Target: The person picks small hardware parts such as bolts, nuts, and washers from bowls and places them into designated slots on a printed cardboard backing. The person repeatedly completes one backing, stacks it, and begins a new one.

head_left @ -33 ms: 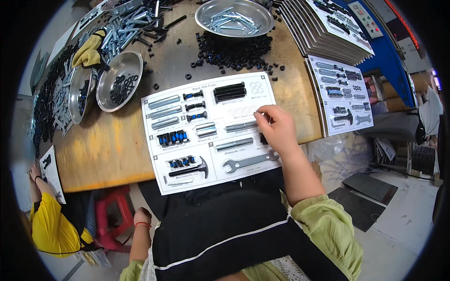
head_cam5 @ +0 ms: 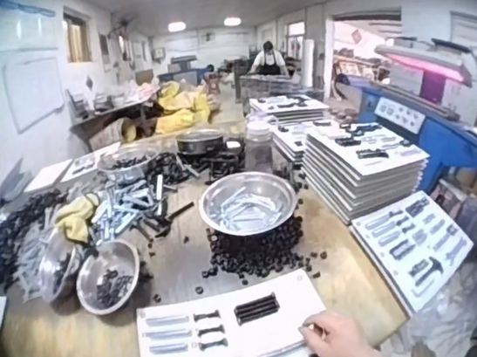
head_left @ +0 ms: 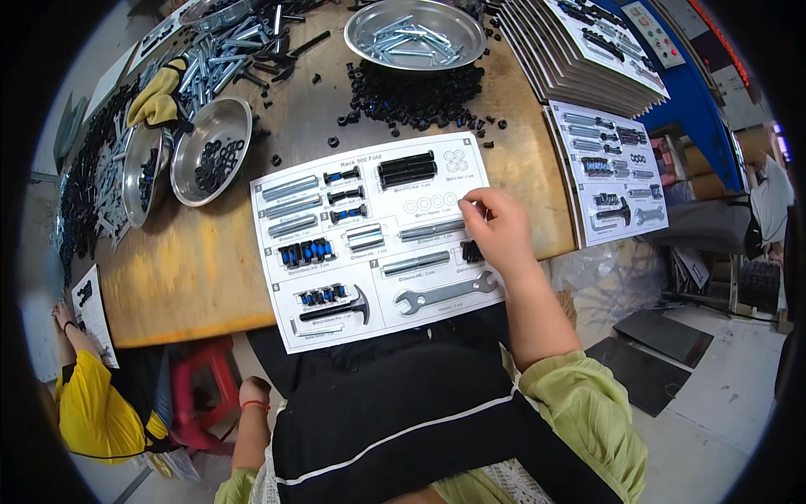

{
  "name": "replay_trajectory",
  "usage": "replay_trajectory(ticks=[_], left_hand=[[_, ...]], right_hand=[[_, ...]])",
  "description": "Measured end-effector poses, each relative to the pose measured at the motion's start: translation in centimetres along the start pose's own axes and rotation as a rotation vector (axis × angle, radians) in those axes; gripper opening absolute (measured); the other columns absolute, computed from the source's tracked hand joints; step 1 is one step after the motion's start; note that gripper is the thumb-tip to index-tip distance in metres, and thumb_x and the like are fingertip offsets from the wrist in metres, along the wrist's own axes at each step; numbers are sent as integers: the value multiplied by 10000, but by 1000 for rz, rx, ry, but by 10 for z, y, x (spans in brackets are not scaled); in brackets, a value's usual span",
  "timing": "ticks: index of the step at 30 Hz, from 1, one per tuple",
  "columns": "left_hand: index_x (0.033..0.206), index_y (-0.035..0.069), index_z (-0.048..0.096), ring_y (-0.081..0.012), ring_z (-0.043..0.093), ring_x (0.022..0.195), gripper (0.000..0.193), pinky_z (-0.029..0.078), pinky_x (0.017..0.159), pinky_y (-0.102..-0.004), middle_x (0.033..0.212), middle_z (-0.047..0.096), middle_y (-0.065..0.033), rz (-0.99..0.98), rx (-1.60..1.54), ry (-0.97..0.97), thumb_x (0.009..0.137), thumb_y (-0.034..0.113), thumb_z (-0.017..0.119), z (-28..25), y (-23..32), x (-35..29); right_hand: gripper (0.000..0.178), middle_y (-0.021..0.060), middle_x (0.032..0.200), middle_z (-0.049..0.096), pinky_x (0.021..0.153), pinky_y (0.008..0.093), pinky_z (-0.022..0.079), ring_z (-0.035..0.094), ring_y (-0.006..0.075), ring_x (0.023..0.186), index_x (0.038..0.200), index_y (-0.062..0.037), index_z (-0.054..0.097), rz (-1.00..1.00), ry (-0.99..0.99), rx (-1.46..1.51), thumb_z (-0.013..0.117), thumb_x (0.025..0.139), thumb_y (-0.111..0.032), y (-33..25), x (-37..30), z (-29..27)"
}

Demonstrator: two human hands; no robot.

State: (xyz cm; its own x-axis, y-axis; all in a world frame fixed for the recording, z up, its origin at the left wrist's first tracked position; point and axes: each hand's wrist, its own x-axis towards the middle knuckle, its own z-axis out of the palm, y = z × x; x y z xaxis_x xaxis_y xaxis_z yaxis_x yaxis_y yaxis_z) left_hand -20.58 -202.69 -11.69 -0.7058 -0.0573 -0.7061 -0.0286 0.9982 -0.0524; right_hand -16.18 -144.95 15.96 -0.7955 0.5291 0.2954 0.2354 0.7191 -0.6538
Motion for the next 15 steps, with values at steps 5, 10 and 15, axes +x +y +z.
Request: replay_trajectory(ticks=[5,10,15], left_hand=[[785,18,723,-372,655,871,144,533,792,-435,930,651,-195,211,-61,322,766,160,734,0,-14,-6],[846,2,603,-330,609,767,186,506,744,-400,825,609,-161,2,-339,662,862,151,713,-68,42,-52],[973,-15,588,-224,616,828,106,500,774,-346,931,634,-126,244,-705,863,938,77,626,-111,68,-60]], right_hand=[[178,118,918,673,722,381,514,654,288,821,988,-61,700,97,52,-223,674,852,-174,51,47,-20],[309,158,1058,660,877,418,502,626,338,1012,1135,-68,661,115,66,-447,685,842,-162,93,114,-30],[263,181,1039,681,879,402,507,646,342,977,1058,-33,696,121,-106,-412,711,810,-117,109,159,-27]])
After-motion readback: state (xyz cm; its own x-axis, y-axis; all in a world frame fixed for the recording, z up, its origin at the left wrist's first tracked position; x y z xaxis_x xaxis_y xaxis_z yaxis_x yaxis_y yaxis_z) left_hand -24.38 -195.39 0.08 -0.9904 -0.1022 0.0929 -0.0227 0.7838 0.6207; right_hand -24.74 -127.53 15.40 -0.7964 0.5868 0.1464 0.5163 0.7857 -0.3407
